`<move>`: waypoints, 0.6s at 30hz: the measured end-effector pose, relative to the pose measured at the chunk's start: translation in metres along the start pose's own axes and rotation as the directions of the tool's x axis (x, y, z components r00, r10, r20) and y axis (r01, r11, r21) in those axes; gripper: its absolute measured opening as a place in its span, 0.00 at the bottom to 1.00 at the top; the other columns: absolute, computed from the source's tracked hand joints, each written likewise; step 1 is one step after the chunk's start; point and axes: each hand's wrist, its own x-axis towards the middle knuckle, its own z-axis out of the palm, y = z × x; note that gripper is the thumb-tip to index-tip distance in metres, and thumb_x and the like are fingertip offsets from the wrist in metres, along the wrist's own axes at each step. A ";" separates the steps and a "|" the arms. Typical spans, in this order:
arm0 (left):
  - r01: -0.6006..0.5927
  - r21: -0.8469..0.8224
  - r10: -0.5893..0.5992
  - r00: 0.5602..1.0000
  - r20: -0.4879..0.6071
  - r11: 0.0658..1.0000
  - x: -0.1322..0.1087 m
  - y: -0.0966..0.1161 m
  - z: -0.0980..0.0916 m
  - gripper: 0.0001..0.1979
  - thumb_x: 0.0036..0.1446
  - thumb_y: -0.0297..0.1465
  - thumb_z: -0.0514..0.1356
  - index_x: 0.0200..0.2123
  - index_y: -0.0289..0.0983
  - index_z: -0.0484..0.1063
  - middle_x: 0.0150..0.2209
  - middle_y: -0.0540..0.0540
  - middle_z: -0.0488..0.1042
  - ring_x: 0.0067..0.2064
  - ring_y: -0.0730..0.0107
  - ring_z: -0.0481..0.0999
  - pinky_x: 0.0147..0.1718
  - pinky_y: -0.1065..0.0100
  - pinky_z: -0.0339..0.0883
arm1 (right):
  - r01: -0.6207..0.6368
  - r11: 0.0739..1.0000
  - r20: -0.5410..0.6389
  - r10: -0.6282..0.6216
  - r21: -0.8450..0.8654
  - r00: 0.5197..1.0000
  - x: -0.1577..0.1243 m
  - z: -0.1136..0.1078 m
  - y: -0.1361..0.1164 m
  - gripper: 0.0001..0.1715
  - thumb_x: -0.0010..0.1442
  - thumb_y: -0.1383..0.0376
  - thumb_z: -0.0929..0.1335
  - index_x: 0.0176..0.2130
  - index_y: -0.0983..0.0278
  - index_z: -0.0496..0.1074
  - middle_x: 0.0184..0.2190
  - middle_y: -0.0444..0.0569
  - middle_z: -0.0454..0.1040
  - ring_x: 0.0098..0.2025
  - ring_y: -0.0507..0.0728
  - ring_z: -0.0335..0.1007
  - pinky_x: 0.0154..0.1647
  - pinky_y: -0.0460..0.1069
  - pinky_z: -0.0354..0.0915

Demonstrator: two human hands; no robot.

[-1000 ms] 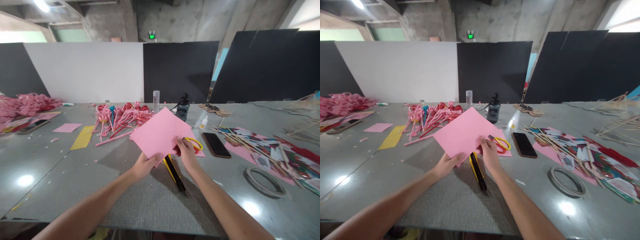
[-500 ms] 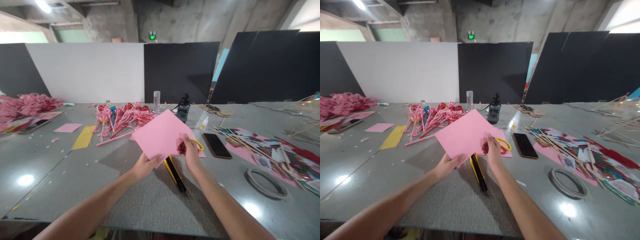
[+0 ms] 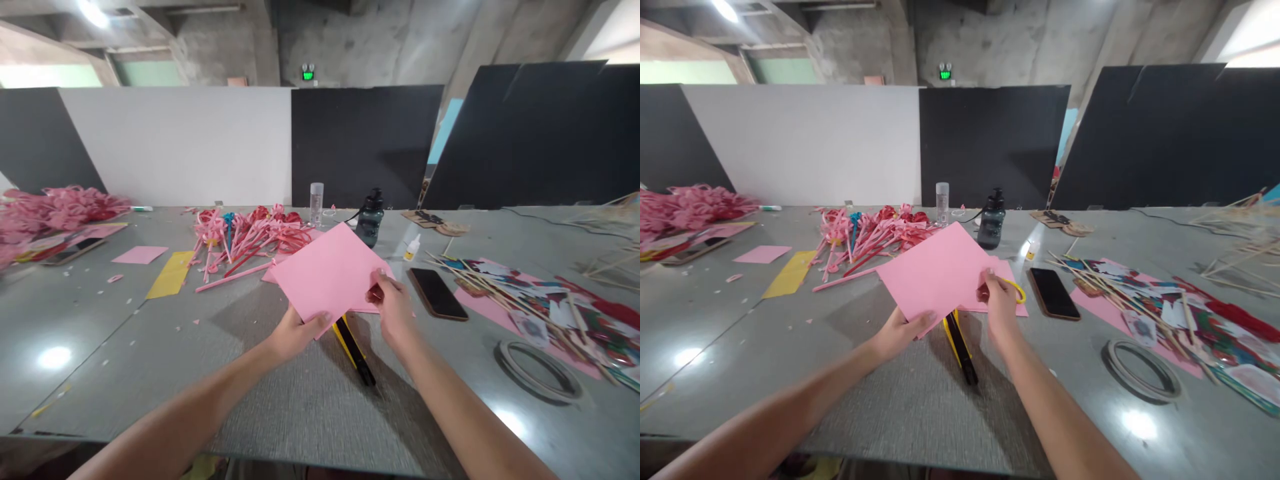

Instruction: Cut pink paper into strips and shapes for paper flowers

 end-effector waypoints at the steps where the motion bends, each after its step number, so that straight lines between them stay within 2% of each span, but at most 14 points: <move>1: -0.005 0.005 0.005 1.000 -0.002 1.000 0.000 0.000 0.000 0.24 0.54 0.49 0.68 0.42 0.35 0.73 0.29 0.46 0.74 0.37 0.63 0.75 0.33 0.68 0.69 | -0.004 1.000 0.000 0.004 0.008 1.000 0.000 0.000 0.000 0.29 0.41 0.43 0.79 0.22 0.63 0.71 0.18 0.40 0.67 0.20 0.49 0.62 0.20 0.45 0.62; 4: -0.021 0.004 0.021 1.000 0.000 1.000 -0.001 0.000 0.000 0.25 0.54 0.49 0.68 0.44 0.35 0.74 0.33 0.44 0.77 0.43 0.59 0.76 0.37 0.65 0.72 | -0.017 0.999 -0.009 0.017 0.028 1.000 0.000 -0.001 0.001 0.30 0.43 0.40 0.77 0.24 0.63 0.72 0.20 0.42 0.70 0.22 0.51 0.65 0.21 0.46 0.64; 7: -0.037 0.016 0.037 0.999 -0.005 0.999 -0.001 -0.001 -0.001 0.26 0.55 0.48 0.68 0.48 0.35 0.73 0.36 0.42 0.78 0.46 0.58 0.77 0.40 0.64 0.72 | -0.012 0.999 -0.040 0.013 0.040 0.999 0.002 -0.002 0.001 0.28 0.41 0.44 0.79 0.23 0.63 0.71 0.19 0.40 0.69 0.22 0.49 0.63 0.22 0.44 0.64; 9: -0.036 0.031 0.036 0.999 -0.004 0.999 -0.001 -0.003 -0.002 0.26 0.55 0.47 0.68 0.49 0.35 0.73 0.37 0.42 0.78 0.46 0.57 0.77 0.40 0.64 0.73 | -0.012 0.999 -0.053 0.014 0.051 0.999 0.003 -0.003 0.000 0.28 0.40 0.46 0.80 0.23 0.63 0.70 0.19 0.39 0.68 0.22 0.48 0.63 0.22 0.44 0.64; 13: -0.026 0.023 0.026 1.000 0.015 0.999 -0.001 -0.004 -0.003 0.26 0.56 0.46 0.68 0.51 0.35 0.73 0.37 0.42 0.78 0.46 0.57 0.77 0.40 0.64 0.73 | -0.019 0.997 -0.068 0.024 0.077 0.997 0.005 -0.005 0.000 0.27 0.44 0.44 0.77 0.27 0.62 0.72 0.22 0.41 0.73 0.23 0.51 0.67 0.22 0.45 0.65; 16: -0.028 0.030 0.027 1.000 0.015 0.999 -0.001 -0.004 -0.003 0.28 0.56 0.46 0.68 0.53 0.35 0.72 0.38 0.41 0.78 0.47 0.56 0.77 0.42 0.63 0.73 | -0.023 0.997 -0.094 0.030 0.080 0.995 0.006 -0.006 0.000 0.25 0.42 0.48 0.79 0.26 0.62 0.71 0.21 0.40 0.72 0.23 0.50 0.67 0.22 0.44 0.65; 18: -0.034 0.048 0.034 0.999 0.017 0.998 -0.001 -0.004 -0.003 0.29 0.56 0.46 0.68 0.54 0.35 0.72 0.38 0.41 0.78 0.48 0.56 0.76 0.42 0.62 0.73 | -0.025 0.995 -0.099 0.034 0.092 0.994 0.007 -0.006 -0.001 0.24 0.43 0.48 0.78 0.27 0.62 0.71 0.22 0.40 0.73 0.24 0.51 0.68 0.22 0.45 0.65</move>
